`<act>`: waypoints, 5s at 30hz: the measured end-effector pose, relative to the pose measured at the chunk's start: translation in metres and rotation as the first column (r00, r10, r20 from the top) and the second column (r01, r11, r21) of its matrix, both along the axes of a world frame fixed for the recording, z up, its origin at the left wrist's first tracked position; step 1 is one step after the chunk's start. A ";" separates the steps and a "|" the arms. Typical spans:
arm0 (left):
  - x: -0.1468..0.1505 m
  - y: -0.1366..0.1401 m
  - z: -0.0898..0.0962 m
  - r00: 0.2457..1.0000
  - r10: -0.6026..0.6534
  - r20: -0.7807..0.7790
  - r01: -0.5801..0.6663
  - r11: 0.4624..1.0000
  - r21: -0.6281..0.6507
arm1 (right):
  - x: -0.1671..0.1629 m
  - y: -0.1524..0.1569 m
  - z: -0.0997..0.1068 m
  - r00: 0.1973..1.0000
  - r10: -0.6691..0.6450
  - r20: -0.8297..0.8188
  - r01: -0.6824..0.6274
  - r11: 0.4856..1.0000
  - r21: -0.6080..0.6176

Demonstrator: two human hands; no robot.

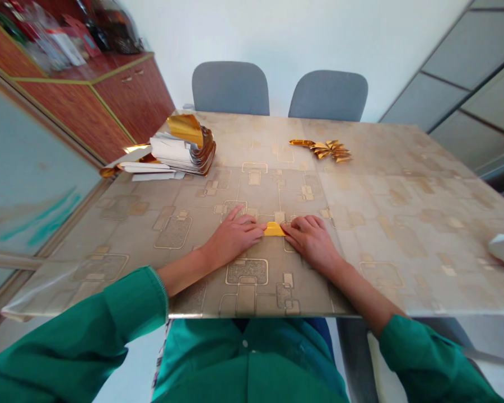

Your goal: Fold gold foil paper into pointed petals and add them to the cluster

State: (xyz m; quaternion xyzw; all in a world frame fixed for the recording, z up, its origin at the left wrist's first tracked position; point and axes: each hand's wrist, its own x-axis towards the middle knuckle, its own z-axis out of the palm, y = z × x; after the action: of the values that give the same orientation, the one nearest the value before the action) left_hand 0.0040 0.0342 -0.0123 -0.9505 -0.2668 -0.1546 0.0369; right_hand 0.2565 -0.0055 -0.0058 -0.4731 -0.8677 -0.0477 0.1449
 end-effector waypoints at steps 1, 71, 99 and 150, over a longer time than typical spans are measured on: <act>0.001 0.002 0.002 1.000 -0.003 0.004 0.003 1.000 0.010 | 0.001 0.001 0.000 1.000 0.009 -0.005 -0.009 1.000 -0.003; 0.070 0.007 0.000 0.451 0.622 0.641 0.106 0.675 -0.730 | -0.045 0.034 0.001 0.720 -0.160 -0.675 0.088 0.986 -0.140; 0.068 0.005 0.003 0.504 0.642 0.578 0.070 0.636 -0.768 | -0.040 0.031 0.005 0.765 -0.108 -0.635 0.001 0.986 -0.166; 0.056 0.012 0.008 0.435 0.689 0.579 0.048 0.625 -0.779 | -0.016 0.036 0.016 0.818 0.162 -0.553 -0.363 0.890 -0.275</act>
State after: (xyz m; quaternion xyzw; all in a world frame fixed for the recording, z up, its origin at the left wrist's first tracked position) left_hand 0.0604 0.0466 -0.0045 -0.6028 -0.4798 -0.4719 -0.4286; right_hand 0.2407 0.0305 0.0099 -0.3604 -0.8475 0.2650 0.2856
